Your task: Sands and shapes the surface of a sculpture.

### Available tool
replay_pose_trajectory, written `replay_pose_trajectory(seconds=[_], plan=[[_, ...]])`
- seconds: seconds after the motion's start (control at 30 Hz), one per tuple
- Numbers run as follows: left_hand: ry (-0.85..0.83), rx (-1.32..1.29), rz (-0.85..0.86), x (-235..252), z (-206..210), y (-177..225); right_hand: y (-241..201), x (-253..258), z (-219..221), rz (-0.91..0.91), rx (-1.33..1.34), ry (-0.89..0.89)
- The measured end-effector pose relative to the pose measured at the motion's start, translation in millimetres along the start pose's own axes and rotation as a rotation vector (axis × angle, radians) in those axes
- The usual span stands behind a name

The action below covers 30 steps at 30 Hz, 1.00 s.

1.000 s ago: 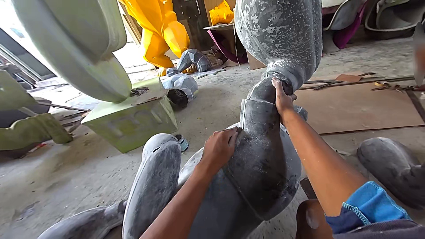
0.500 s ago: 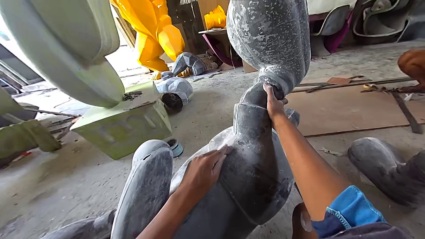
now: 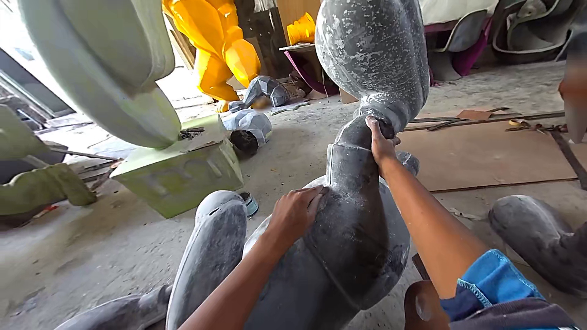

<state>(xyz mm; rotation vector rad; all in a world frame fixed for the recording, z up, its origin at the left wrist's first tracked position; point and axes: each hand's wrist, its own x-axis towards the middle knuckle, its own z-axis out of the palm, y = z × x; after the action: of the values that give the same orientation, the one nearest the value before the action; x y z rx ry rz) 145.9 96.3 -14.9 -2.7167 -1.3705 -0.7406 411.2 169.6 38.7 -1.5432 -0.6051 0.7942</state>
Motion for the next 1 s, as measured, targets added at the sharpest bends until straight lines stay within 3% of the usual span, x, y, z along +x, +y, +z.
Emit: replay_pose_trajectory(seconds=[0.17,0.23,0.37,0.53,0.7,0.87,1.0], plan=[[0.043,-0.04,-0.019,-41.5,4.2,0.9,1.7,3.1,2.7,-0.032,0.053,0.011],[0.06,-0.062,-0.004,-33.5,6.7,-1.1,3.2,3.4,0.4,-0.031,0.058,0.024],[-0.059,-0.059,-0.14,12.3,-0.8,5.9,0.5,2.2,4.5,-0.025,0.033,0.026],[0.034,-0.072,-0.1,-40.5,5.4,1.9,1.4,7.0,4.6,-0.032,-0.002,0.021],[-0.055,-0.086,-0.217,1.9,0.8,4.5,3.2,4.4,4.5,-0.034,0.031,0.032],[0.035,-0.068,-0.163,-43.1,5.4,6.3,3.3,5.5,7.1,-0.02,0.027,0.033],[-0.031,-0.046,-0.253,-13.5,3.1,7.5,6.0,5.8,3.4,-0.022,0.017,0.043]])
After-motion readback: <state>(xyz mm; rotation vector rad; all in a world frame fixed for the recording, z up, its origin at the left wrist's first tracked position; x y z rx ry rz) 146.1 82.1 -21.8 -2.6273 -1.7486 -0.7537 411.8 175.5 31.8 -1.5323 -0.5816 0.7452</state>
